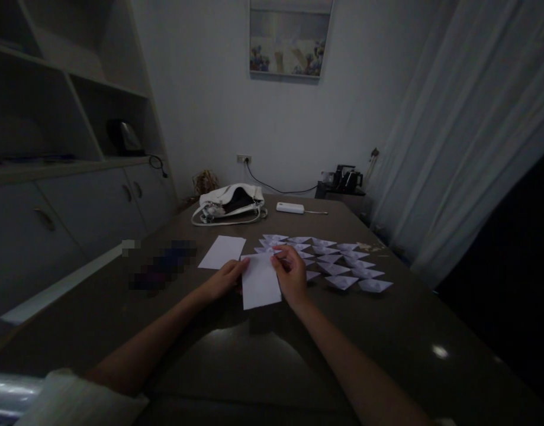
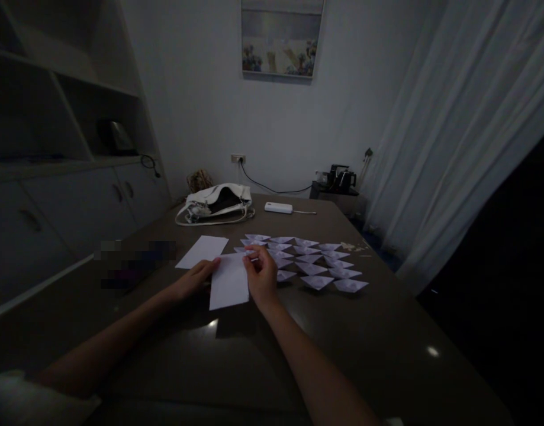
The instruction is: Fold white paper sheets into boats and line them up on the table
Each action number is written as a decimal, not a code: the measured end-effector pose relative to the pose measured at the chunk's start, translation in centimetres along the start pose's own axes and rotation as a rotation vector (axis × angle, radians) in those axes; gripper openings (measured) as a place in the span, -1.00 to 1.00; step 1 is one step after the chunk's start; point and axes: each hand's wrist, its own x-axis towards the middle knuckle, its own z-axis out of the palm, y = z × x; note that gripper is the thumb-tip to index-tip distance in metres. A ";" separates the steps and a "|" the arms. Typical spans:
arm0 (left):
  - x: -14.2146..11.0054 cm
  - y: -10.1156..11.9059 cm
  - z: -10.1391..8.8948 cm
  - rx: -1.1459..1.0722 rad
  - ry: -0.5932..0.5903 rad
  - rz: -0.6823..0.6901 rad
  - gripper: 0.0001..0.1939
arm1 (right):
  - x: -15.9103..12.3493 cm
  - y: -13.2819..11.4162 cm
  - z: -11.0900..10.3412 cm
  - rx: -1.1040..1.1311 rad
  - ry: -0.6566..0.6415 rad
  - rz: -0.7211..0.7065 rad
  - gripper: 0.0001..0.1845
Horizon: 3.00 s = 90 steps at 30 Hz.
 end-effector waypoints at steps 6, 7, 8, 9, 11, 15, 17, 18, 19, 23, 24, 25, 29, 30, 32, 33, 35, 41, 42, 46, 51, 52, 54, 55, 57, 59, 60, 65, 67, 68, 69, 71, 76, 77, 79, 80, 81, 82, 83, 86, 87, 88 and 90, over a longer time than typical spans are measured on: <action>0.1 0.0 -0.4 0.000 0.108 0.005 -0.51 | -0.1 0.1 0.1 -0.008 -0.009 0.001 -0.78; 0.1 -0.1 -0.4 0.002 0.125 0.009 -0.52 | -0.1 0.1 0.2 -0.010 -0.011 -0.001 -0.78; 0.1 -0.2 -0.5 0.004 0.135 0.013 -0.53 | -0.2 0.1 0.2 -0.008 -0.015 -0.003 -0.78; 0.2 -0.3 -0.6 0.009 0.137 0.018 -0.53 | -0.2 0.0 0.2 -0.004 -0.021 -0.003 -0.78; 0.4 -0.6 -0.6 0.024 0.125 0.029 -0.51 | -0.2 -0.1 0.2 0.003 -0.028 0.001 -0.76; 0.8 -1.0 -0.8 0.062 0.113 0.079 -0.45 | -0.3 -0.3 0.2 0.021 -0.022 0.035 -0.72; 0.8 -1.0 -1.0 0.080 0.126 0.115 -0.44 | -0.4 -0.1 0.3 0.052 -0.037 0.088 -0.68; 0.7 -1.0 -1.1 0.091 0.132 0.134 -0.44 | -0.4 0.1 0.4 0.063 -0.066 0.114 -0.68; 0.7 -0.9 -1.2 0.104 0.137 0.153 -0.45 | -0.5 0.3 0.4 0.067 -0.109 0.133 -0.70; 0.5 -0.4 -1.4 0.162 0.162 0.254 -0.61 | -0.4 1.2 0.4 0.050 -0.217 0.138 -0.81; 0.5 -0.3 -1.4 0.176 0.168 0.290 -0.68 | -0.3 1.4 0.3 0.049 -0.200 0.140 -0.82; 0.4 -0.2 -1.5 0.189 0.170 0.329 -0.73 | -0.2 1.5 0.2 0.048 -0.166 0.143 -0.82; 0.2 0.3 -1.8 0.244 0.128 0.465 -0.64 | 0.6 1.8 -0.7 0.052 -0.039 0.146 -0.80; 0.2 0.4 -1.9 0.257 0.102 0.491 -0.64 | 0.7 1.9 -0.9 0.055 -0.016 0.145 -0.79; 0.2 0.4 -2.1 0.267 0.045 0.528 -0.72 | 0.9 1.8 -1.1 0.063 0.015 0.148 -0.78; 0.2 0.4 -2.1 0.264 0.022 0.536 -0.79 | 1.0 1.8 -1.1 0.067 0.020 0.151 -0.78; 0.4 0.4 -2.2 0.236 0.013 0.530 -0.83 | 0.9 1.7 -0.9 0.083 0.006 0.165 -0.77; 0.9 0.5 -2.1 0.094 0.116 0.424 -0.65 | 0.0 0.9 0.2 0.161 -0.173 0.248 -0.75; 0.9 0.5 -2.1 0.077 0.128 0.404 -0.64 | -0.1 0.8 0.3 0.173 -0.208 0.256 -0.75; 0.9 0.5 -2.0 0.032 0.141 0.349 -0.62 | -0.4 0.6 0.3 0.188 -0.310 0.255 -0.74; 1.0 0.4 -1.8 0.004 0.090 0.325 -0.64 | -0.1 0.9 0.1 0.126 -0.258 0.155 -0.80; 1.0 0.3 -1.7 0.001 0.076 0.324 -0.65 | 0.0 0.9 0.1 0.118 -0.249 0.143 -0.79; 0.9 0.2 -1.6 -0.002 0.045 0.319 -0.67 | 0.1 1.0 -0.1 0.105 -0.234 0.132 -0.76; 0.9 0.2 -1.5 -0.003 0.032 0.316 -0.67 | 0.1 1.0 -0.1 0.097 -0.229 0.129 -0.75; 0.8 0.2 -1.5 -0.002 0.007 0.309 -0.67 | 0.1 1.0 -0.2 0.080 -0.227 0.126 -0.77; 0.7 0.3 -1.5 0.008 -0.013 0.301 -0.69 | 0.0 1.0 -0.2 0.058 -0.224 0.123 -0.81; 0.7 0.4 -1.6 0.015 -0.019 0.297 -0.70 | 0.0 1.1 -0.2 0.047 -0.220 0.122 -0.83; 0.7 0.6 -1.6 0.029 0.002 0.281 -0.68 | 0.0 1.3 -0.2 0.006 -0.156 0.114 -0.88; 0.9 0.5 -1.6 0.019 0.037 0.270 -0.65 | 0.1 1.4 -0.2 -0.001 -0.126 0.110 -0.88; 1.1 0.3 -1.6 0.013 0.054 0.263 -0.65 | 0.1 1.4 -0.3 -0.002 -0.114 0.109 -0.88; 1.2 0.1 -1.5 0.006 0.070 0.253 -0.66 | 0.2 1.4 -0.3 -0.002 -0.104 0.109 -0.88; 1.4 -0.3 -1.5 -0.009 0.089 0.233 -0.68 | 0.3 1.3 -0.4 0.001 -0.090 0.111 -0.87; 1.6 -0.8 -1.4 -0.034 0.086 0.207 -0.68 | 0.4 1.1 -0.4 0.017 -0.087 0.119 -0.85; 1.5 -0.8 -1.4 -0.037 0.082 0.206 -0.68 | 0.4 1.1 -0.4 0.020 -0.087 0.122 -0.86; 1.4 -0.6 -1.4 -0.038 0.078 0.208 -0.68 | 0.4 1.1 -0.3 0.025 -0.084 0.126 -0.86; 1.4 -0.6 -1.4 -0.037 0.078 0.210 -0.69 | 0.4 1.2 -0.3 0.026 -0.081 0.128 -0.86; 1.4 -0.5 -1.4 -0.036 0.078 0.212 -0.69 | 0.3 1.2 -0.3 0.026 -0.077 0.130 -0.86; 1.3 -0.4 -1.4 -0.033 0.076 0.215 -0.70 | 0.3 1.2 -0.3 0.027 -0.074 0.132 -0.86; 1.3 -0.3 -1.4 -0.032 0.073 0.218 -0.71 | 0.3 1.3 -0.3 0.028 -0.072 0.134 -0.85; 1.2 -0.3 -1.4 -0.032 0.058 0.227 -0.72 | 0.3 1.4 -0.3 0.033 -0.078 0.141 -0.81; 1.2 -0.3 -1.4 -0.032 0.056 0.229 -0.72 | 0.3 1.5 -0.3 0.033 -0.081 0.142 -0.81; 1.3 -0.3 -1.4 -0.032 0.055 0.232 -0.72 | 0.4 1.5 -0.3 0.033 -0.083 0.142 -0.81; 1.3 -0.4 -1.4 -0.031 0.058 0.239 -0.71 | 0.4 1.6 -0.2 0.029 -0.082 0.138 -0.84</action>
